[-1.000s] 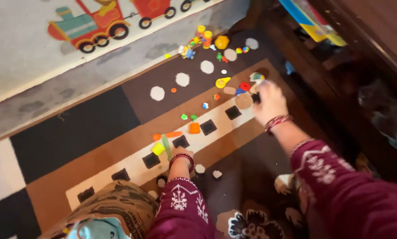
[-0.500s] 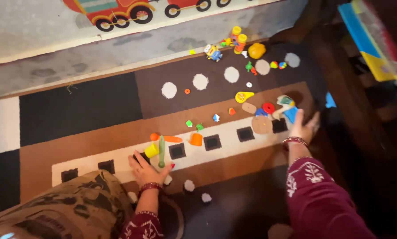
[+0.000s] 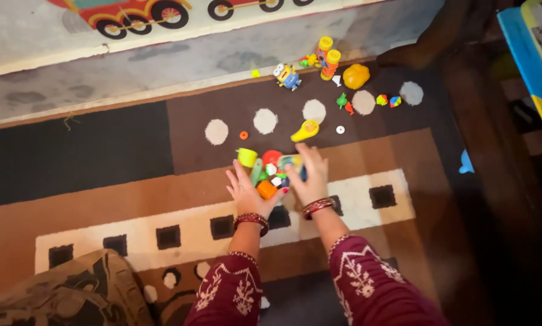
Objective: Picking up various plastic toys and blocks from a rug, placing them in a paper shopping bag, and سپس sorting them onto a headboard shelf.
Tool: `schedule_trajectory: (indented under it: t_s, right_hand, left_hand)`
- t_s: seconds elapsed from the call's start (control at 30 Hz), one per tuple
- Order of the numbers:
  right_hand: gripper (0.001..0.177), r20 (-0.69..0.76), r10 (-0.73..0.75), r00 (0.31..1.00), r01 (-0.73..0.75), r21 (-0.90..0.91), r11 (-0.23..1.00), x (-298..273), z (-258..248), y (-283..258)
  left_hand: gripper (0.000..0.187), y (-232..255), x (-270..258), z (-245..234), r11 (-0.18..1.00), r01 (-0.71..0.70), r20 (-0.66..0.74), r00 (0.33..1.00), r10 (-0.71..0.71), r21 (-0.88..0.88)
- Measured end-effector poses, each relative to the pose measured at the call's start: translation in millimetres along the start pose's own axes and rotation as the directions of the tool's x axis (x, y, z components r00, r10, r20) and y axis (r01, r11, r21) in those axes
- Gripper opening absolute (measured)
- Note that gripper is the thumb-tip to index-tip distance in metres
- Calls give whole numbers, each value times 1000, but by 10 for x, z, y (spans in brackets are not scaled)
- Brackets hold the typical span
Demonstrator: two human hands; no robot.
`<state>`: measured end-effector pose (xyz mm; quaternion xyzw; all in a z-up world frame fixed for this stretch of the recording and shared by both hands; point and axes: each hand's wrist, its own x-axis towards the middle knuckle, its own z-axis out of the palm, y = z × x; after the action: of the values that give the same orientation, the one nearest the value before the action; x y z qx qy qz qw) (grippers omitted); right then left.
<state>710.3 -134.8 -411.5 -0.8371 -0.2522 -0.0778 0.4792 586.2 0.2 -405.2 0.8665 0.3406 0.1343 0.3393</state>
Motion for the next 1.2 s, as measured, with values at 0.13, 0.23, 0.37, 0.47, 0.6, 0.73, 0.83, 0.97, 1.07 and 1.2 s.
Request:
schedule_trajectory:
  t_s: [0.13,0.23,0.37,0.47,0.6,0.73,0.83,0.97,1.07,1.2]
  right_hand:
    - [52,-128,2,992,19,169,985,310,-255,-45]
    - [42,-445,146,884,-256,-200,946,577,-832,549]
    - [52,-648,293,703,-624,-363,692,537,-1731,1272]
    - [57,-729,258,634,-727,-448,520,165,-2057,2533]
    - [66,-705,591,391,-872,-80,482,96,-2182,3181]
    - [64,-616,293,731,-599,-373,709,315,-1865,2374]
    - [70,-378,273,884,-422,-398,815,850,-1481,1767]
    - [60,-268,154,951,-231,-284,931,1618,-865,1866]
    - [51,-158,38,987,-62,-149,987,1815,-519,1621]
    - [26,-74,-55,996,45,-140,989,1538,-139,1051]
  left_hand:
    - [170,32,56,-68,921,175,48,978,-204,347]
    - [174,361,266,-378,798,237,295,841,-455,555]
    - [177,301,397,-349,790,245,333,807,-487,562]
    - [178,305,411,-349,780,251,348,788,-509,573]
    - [178,341,471,-403,754,284,366,739,-566,592]
    - [178,438,471,-427,746,297,378,716,-587,596]
    - [178,479,484,-430,734,306,378,702,-604,606]
    - [177,465,455,-451,749,323,368,716,-593,579]
    - [177,546,421,-517,768,309,402,710,-579,561]
    - [176,552,434,-517,772,324,396,713,-579,546]
